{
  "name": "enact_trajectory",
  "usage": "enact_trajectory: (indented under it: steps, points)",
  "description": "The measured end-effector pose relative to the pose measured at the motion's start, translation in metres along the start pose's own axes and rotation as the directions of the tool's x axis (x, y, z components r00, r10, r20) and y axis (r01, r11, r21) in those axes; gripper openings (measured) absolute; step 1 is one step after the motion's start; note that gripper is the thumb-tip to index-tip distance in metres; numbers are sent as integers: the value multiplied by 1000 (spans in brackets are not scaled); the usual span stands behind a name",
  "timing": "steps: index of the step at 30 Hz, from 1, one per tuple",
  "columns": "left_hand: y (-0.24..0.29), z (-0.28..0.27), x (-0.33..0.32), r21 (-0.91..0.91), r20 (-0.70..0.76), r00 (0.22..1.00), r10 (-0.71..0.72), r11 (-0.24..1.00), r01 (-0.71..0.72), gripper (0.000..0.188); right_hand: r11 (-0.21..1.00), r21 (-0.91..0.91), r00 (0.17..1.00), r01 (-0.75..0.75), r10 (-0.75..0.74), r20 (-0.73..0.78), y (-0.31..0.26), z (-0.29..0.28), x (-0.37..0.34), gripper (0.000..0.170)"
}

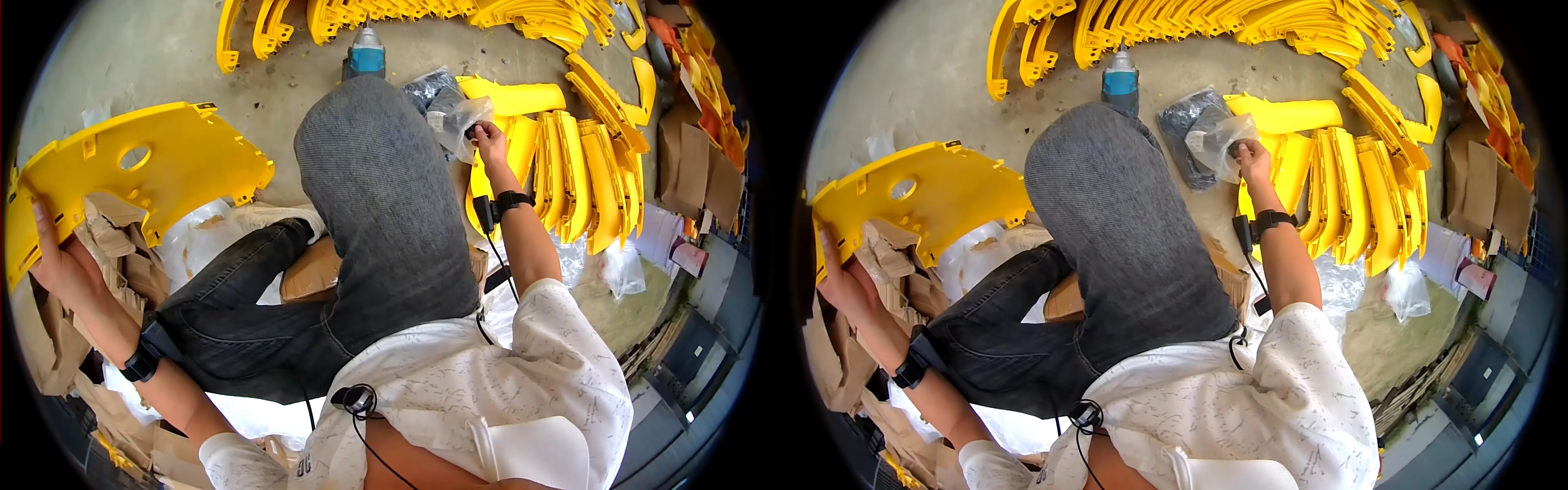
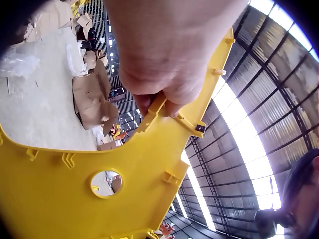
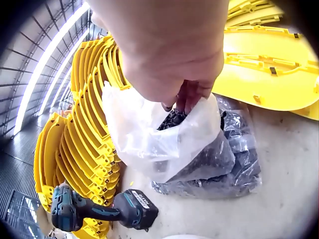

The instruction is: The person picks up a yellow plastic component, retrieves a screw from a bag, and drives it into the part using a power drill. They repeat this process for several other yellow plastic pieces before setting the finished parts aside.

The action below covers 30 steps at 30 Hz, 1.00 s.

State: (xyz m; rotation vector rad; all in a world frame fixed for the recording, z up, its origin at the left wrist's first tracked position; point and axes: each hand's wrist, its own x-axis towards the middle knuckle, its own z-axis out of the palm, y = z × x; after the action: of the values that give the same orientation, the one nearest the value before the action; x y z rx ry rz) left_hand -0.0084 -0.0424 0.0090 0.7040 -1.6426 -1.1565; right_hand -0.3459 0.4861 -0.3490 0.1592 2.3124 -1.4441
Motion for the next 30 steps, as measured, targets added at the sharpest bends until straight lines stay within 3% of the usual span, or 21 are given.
enact_trajectory:
  steps: [4, 6, 8, 10, 14, 16, 19, 23, 28, 30]
  points:
    - [-12, -21, 8, -1, 7, 999, -43, 999, 43, 32, 1000, -24, 999, 0, -2, -43, -10, -17, -4, 18]
    - [-16, -27, 10, 8, 4, 998, -69, 998, 69, 32, 989, 140, 995, 47, -33, -99, -29, -24, -15, 15]
    - [-16, -28, 11, -63, 43, 993, -113, 991, 116, 32, 953, 232, 968, 193, -146, -206, -53, -28, -16, 17]
    - [-15, -23, 7, -28, 4, 995, -95, 995, 95, 32, 907, 275, 940, 318, -264, -216, -84, -22, -5, 18]
    - [-5, -5, 2, 0, -16, 1000, -11, 1000, 11, 34, 888, 380, 964, 258, -261, -44, -158, 26, 17, 22]
    - [-5, -4, 1, 22, -41, 999, 3, 1000, -3, 35, 900, 387, 951, 200, -274, 145, -185, 60, 35, 25]
    - [-6, -5, 2, 51, -24, 1000, 8, 999, -7, 37, 917, 387, 921, 97, -230, 315, -211, 107, 63, 27]
    - [-9, -11, 1, 98, -69, 998, 10, 995, -3, 37, 965, 199, 853, 170, -245, 462, -232, 150, 97, 26]
    - [-7, -9, -1, 101, -89, 996, -17, 995, 26, 35, 965, 174, 803, 196, -260, 535, -255, 173, 116, 28]
    - [-5, -10, -2, 145, -77, 997, -12, 989, 23, 32, 984, 166, 771, 60, -152, 619, -262, 175, 121, 27]
